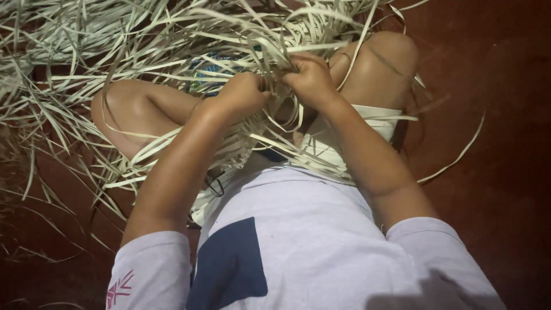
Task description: Weaving thin strips of natural material together to create a larger mat or basket structure while sitting on the floor.
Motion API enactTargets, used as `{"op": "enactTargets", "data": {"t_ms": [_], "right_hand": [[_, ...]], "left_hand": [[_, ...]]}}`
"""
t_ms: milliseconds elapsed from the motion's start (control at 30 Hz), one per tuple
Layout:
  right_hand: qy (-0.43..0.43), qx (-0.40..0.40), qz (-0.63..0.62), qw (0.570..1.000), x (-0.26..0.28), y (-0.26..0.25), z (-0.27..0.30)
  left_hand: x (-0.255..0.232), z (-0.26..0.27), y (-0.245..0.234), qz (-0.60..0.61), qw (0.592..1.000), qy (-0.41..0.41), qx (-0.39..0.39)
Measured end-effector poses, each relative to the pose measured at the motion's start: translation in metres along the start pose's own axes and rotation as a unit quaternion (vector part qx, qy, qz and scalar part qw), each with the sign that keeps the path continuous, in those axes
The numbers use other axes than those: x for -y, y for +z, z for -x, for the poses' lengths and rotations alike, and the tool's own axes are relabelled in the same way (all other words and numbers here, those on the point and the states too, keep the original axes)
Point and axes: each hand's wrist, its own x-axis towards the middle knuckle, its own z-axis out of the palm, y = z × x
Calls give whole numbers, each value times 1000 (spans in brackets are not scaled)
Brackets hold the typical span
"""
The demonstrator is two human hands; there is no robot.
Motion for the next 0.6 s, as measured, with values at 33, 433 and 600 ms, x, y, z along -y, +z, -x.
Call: {"op": "enactTargets", "data": {"t_ms": [33, 433, 600], "right_hand": [[-43, -31, -25, 998, 1, 1, 0], [70, 70, -290, 952, -33, 14, 51], [107, 86, -257, 957, 53, -30, 61]], "left_hand": [[8, -9, 5, -12, 1000, 1, 2], [-21, 6, -3, -25, 1000, -15, -8], [-2, -7, 15, -53, 998, 14, -27]]}}
